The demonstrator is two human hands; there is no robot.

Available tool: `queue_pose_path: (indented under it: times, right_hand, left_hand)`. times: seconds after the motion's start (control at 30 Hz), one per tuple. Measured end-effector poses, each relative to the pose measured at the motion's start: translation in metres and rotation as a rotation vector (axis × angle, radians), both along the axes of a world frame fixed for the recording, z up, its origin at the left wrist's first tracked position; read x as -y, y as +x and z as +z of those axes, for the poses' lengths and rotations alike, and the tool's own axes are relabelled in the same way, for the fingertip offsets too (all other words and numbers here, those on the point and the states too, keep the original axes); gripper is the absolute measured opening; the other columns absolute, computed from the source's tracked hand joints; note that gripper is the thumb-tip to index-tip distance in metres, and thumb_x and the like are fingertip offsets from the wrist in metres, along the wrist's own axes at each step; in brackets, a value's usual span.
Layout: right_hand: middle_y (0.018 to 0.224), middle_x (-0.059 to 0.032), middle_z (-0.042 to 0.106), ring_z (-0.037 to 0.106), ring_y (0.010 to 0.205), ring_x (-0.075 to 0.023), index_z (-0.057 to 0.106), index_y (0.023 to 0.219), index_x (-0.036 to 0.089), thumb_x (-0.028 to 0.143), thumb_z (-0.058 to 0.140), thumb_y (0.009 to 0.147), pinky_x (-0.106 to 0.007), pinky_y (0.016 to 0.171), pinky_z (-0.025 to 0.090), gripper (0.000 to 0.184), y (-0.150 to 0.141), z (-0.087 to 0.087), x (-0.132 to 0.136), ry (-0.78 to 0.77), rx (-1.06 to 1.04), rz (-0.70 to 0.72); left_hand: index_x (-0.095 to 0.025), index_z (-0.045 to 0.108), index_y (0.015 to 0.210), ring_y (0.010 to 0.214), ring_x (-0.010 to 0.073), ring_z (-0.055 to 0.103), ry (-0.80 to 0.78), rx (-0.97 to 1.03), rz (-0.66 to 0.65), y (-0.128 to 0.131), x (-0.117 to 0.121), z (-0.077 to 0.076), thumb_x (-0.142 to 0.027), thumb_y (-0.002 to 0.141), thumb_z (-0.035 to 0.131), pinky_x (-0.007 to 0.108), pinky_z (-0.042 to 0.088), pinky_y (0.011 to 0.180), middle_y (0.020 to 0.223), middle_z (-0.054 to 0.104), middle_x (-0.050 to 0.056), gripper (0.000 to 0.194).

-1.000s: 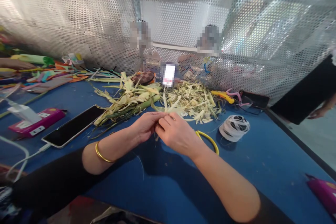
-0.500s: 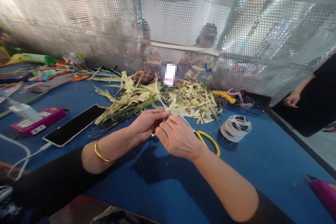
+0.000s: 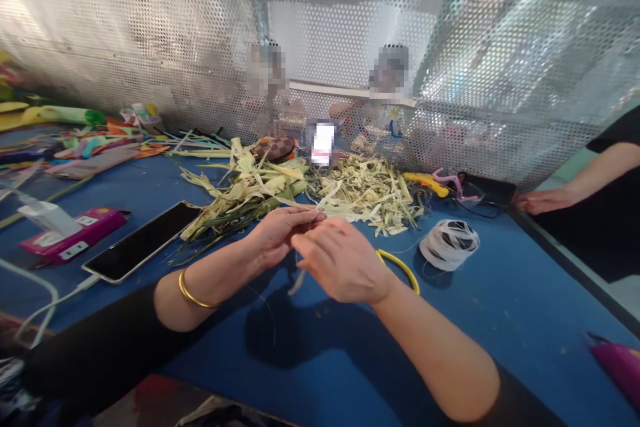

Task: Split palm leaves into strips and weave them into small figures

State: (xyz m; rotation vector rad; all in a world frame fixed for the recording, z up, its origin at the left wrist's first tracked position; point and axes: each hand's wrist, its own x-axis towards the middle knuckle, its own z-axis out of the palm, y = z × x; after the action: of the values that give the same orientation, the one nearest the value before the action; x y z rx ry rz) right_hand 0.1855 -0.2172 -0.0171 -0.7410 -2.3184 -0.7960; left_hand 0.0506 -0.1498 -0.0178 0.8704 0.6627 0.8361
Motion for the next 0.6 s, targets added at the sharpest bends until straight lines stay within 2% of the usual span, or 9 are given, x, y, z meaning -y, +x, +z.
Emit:
queue_pose_path:
  times: [0.1,0.17,0.2,0.3,0.4,0.5,0.6]
  right_hand:
    - [0.094,-0.0105,0.067,0.06,0.088,-0.0223,0.056,0.105,0.017,0.023,0.044,0.092,-0.038,0.084,0.039,0.019,0.016,0.004,-0.008,0.028,-0.281,-0.267]
    - [0.089,-0.0087,0.068,0.06,0.084,-0.0226,0.059,0.098,0.018,0.026,0.046,0.091,-0.04,0.087,0.036,0.016,0.024,0.005,-0.013,-0.065,-0.319,-0.43]
    - [0.085,-0.0071,0.068,0.06,0.081,-0.0219,0.06,0.093,0.019,0.028,0.047,0.091,-0.041,0.089,0.035,0.016,0.025,0.005,-0.016,-0.128,-0.304,-0.461]
    - [0.074,-0.0028,0.068,0.059,0.07,-0.018,0.06,0.079,0.02,0.026,0.046,0.092,-0.04,0.092,0.032,0.02,0.026,0.006,-0.019,-0.304,-0.26,-0.413]
    - [0.07,-0.002,0.066,0.056,0.069,-0.0174,0.059,0.072,0.02,0.024,0.048,0.09,-0.036,0.083,0.037,0.021,0.023,0.007,-0.018,-0.481,-0.302,-0.351]
    - [0.062,-0.0002,0.061,0.053,0.064,-0.0166,0.057,0.065,0.02,0.028,0.052,0.085,-0.031,0.068,0.039,0.023,0.024,0.009,-0.018,-0.785,-0.48,-0.371]
    - [0.059,0.0004,0.059,0.051,0.059,-0.0143,0.057,0.061,0.019,0.038,0.054,0.082,-0.029,0.062,0.038,0.029,0.025,0.007,-0.021,-1.108,-0.827,-0.353]
  left_hand:
    - [-0.011,0.065,0.071,0.061,0.011,0.063,-0.088,-0.002,0.024,0.001,-0.001,0.002,-0.013,0.078,0.063,0.023,0.052,0.067,0.068,0.068,0.006,0.008]
    - [-0.01,0.065,0.071,0.059,0.0114,0.063,-0.113,-0.03,0.028,0.002,-0.001,0.002,-0.016,0.081,0.06,0.024,0.053,0.066,0.067,0.068,0.007,0.013]
    - [-0.01,0.065,0.071,0.059,0.0111,0.062,-0.107,-0.04,0.029,0.002,-0.001,0.002,-0.017,0.08,0.061,0.024,0.053,0.065,0.066,0.067,0.007,0.013]
    - [-0.01,0.065,0.071,0.057,0.0088,0.06,-0.012,-0.056,0.059,0.003,0.0,-0.001,-0.013,0.07,0.071,0.022,0.052,0.064,0.062,0.065,0.003,0.007]
    - [-0.01,0.065,0.067,0.053,0.0074,0.057,0.079,-0.09,0.101,0.003,0.0,-0.005,-0.011,0.063,0.077,0.022,0.05,0.063,0.06,0.063,0.001,0.012]
    - [-0.01,0.065,0.064,0.052,0.0082,0.057,0.124,-0.13,0.118,0.003,0.001,-0.006,-0.016,0.065,0.076,0.023,0.05,0.061,0.058,0.063,0.002,0.012]
    - [-0.01,0.066,0.065,0.051,0.0091,0.058,0.119,-0.169,0.1,0.002,0.001,-0.003,-0.018,0.068,0.074,0.024,0.05,0.06,0.058,0.064,0.003,0.012]
